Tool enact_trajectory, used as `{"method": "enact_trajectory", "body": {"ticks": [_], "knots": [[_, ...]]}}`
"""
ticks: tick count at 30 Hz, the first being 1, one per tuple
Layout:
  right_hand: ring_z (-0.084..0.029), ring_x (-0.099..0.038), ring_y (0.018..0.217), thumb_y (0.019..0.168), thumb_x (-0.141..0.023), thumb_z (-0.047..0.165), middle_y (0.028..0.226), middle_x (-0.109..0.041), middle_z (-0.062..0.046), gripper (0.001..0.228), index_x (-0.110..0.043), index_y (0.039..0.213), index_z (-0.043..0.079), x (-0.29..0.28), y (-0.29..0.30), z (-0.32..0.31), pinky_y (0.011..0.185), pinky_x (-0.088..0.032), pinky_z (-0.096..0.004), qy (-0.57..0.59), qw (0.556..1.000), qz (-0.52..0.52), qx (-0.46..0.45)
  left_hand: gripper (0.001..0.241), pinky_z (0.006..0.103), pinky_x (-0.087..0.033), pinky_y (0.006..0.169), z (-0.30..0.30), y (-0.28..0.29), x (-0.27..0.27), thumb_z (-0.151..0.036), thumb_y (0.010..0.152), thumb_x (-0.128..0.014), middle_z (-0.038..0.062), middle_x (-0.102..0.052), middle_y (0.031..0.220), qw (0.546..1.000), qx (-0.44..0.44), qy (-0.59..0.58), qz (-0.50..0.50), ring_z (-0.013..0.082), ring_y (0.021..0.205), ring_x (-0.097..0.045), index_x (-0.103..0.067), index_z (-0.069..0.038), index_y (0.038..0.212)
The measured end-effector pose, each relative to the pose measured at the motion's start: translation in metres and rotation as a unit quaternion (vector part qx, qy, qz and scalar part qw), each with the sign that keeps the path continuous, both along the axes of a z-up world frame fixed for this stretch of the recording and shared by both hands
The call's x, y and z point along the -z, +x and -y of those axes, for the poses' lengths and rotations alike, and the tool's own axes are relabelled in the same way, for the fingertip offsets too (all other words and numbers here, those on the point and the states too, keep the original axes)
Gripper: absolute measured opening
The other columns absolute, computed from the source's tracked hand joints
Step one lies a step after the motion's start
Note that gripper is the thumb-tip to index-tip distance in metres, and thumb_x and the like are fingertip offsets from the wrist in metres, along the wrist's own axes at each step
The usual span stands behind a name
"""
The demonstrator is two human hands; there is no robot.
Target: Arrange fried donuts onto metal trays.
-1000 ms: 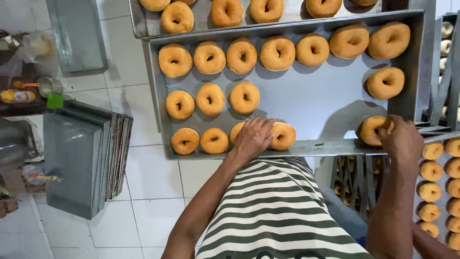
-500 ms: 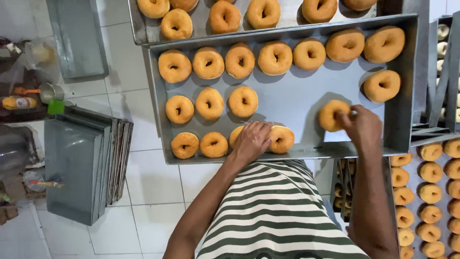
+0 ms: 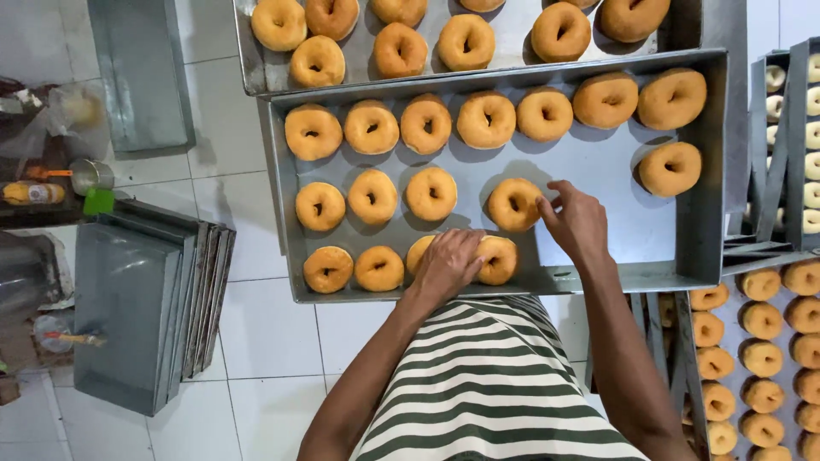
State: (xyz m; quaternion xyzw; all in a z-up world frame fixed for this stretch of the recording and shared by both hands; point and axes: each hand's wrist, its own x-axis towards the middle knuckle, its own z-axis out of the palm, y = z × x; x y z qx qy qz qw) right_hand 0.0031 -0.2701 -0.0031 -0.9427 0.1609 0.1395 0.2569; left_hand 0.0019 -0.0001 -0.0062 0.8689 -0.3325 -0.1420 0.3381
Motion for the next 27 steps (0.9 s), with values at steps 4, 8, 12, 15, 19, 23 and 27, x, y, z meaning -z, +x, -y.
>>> {"method": "enact_trajectory", "body": {"ticks": [4,8,12,15,19,23,27], "knots": [[-0.032,-0.077,0.091,0.099,-0.064,0.038,0.091,-0.079,-0.009,0.041,-0.068,0.132,0.014,0.007,-0.015,-0.002,0.085,-0.056,-0.052,0.045,0.998,-0.034,0.021,0.041,0.0447,-0.051,0.094,0.005,0.002,0.0,-0.026,0.094,-0.065,0.014,-0.066,0.114,1.0,-0.001,-0.013,-0.015,0.0333,0.115,-0.065,-0.06,-0.008,0.131],[-0.036,-0.075,0.099,0.096,-0.066,0.027,0.103,-0.078,-0.016,0.044,-0.065,0.137,0.01,0.004,-0.016,-0.014,0.089,-0.055,-0.053,0.117,0.992,-0.016,0.036,0.044,0.045,-0.051,0.093,0.013,0.001,0.015,-0.028,0.093,-0.066,0.013,-0.067,0.119,1.0,-0.002,-0.015,-0.02,0.0326,0.117,-0.065,-0.061,-0.01,0.133],[-0.036,-0.074,0.102,0.096,-0.066,0.028,0.112,-0.077,-0.018,0.046,-0.065,0.138,0.008,0.011,-0.009,-0.021,0.089,-0.056,-0.05,0.173,0.984,-0.011,0.044,0.046,0.0449,-0.052,0.092,0.012,0.003,0.021,-0.03,0.092,-0.068,0.013,-0.067,0.125,1.0,-0.012,-0.014,-0.012,0.0318,0.12,-0.064,-0.062,-0.012,0.134],[-0.037,-0.074,0.101,0.098,-0.065,0.03,0.116,-0.076,-0.019,0.048,-0.065,0.139,0.005,-0.004,-0.003,-0.031,0.087,-0.057,-0.049,0.195,0.98,-0.008,0.038,0.046,0.0465,-0.052,0.093,0.009,0.002,0.025,-0.029,0.093,-0.067,0.016,-0.066,0.127,1.0,-0.023,-0.017,-0.003,0.0351,0.122,-0.064,-0.062,-0.009,0.136],[-0.039,-0.075,0.098,0.1,-0.064,0.023,0.116,-0.075,-0.023,0.047,-0.063,0.14,-0.001,0.004,-0.006,-0.027,0.084,-0.058,-0.051,0.211,0.977,0.003,0.02,0.047,0.0491,-0.052,0.09,0.009,0.006,0.018,-0.027,0.091,-0.068,0.019,-0.066,0.126,0.999,-0.026,-0.016,-0.022,0.0384,0.119,-0.064,-0.063,-0.007,0.133],[-0.042,-0.071,0.099,0.095,-0.07,0.019,0.113,-0.074,-0.02,0.039,-0.069,0.132,0.006,0.028,-0.017,0.012,0.08,-0.055,-0.053,0.14,0.983,0.111,0.046,0.045,0.0478,-0.052,0.091,0.009,0.003,0.021,-0.029,0.092,-0.067,0.017,-0.066,0.127,0.999,-0.031,-0.004,-0.027,0.0364,0.12,-0.064,-0.064,-0.009,0.132],[-0.046,-0.067,0.102,0.098,-0.076,0.009,0.111,-0.07,-0.024,0.034,-0.071,0.131,0.001,0.035,-0.029,0.089,0.082,-0.055,-0.052,-0.105,0.955,0.275,0.035,0.042,0.0463,-0.052,0.089,0.009,-0.005,0.026,-0.03,0.093,-0.067,0.014,-0.067,0.122,0.999,-0.038,-0.005,-0.035,0.0338,0.118,-0.066,-0.064,-0.011,0.13]]}}
